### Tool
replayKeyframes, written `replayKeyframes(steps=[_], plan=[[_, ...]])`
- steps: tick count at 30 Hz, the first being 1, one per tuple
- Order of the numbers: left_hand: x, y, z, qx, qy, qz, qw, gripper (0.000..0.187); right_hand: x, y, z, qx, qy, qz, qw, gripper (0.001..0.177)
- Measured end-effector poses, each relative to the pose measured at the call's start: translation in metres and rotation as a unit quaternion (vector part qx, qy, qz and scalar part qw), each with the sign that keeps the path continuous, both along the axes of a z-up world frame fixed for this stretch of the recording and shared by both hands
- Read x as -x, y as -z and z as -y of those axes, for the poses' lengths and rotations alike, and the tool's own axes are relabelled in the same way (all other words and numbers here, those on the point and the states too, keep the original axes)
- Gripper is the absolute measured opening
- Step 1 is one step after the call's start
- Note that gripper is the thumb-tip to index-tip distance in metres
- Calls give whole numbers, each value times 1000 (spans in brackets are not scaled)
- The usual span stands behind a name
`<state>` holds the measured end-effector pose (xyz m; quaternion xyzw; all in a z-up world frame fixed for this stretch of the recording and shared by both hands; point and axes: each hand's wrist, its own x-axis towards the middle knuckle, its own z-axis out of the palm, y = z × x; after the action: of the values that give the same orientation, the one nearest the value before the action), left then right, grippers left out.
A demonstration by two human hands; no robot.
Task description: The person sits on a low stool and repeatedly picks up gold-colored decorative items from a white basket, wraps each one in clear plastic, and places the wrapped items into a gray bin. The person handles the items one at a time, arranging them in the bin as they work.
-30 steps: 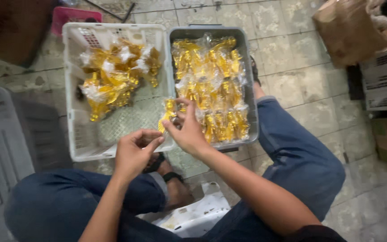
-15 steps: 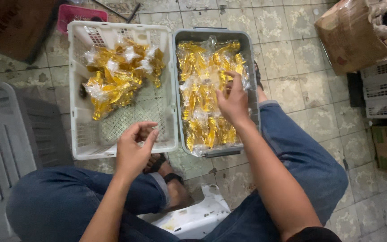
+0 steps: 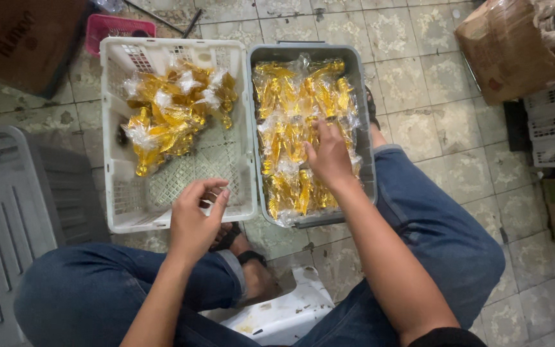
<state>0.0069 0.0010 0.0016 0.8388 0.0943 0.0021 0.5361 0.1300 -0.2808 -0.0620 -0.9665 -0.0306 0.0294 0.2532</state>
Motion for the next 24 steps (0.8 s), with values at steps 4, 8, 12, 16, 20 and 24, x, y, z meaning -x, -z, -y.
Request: replayKeyframes(steps=[4,8,12,16,20,24], plan=[[-6,-17,28,-108,88,54,989,24,-5,1,10,14,-3,18,1000,39],[-19,-31,92,-227,227,58,945,27,4,5,10,10,-30,24,999,36],[-61,25,145,-373,186,133,899,49,-2,26,15,-28,-22,71,997,36],[-68,70,151,-408,157,162,885,61,-2,25,19,-7,-37,59,998,33],[-61,73,151,-394,159,143,894,52,-4,8,25,33,-63,18,997,35],[-62,69,154,-389,157,127,899,47,-1,-4,18,115,-49,-43,991,37]])
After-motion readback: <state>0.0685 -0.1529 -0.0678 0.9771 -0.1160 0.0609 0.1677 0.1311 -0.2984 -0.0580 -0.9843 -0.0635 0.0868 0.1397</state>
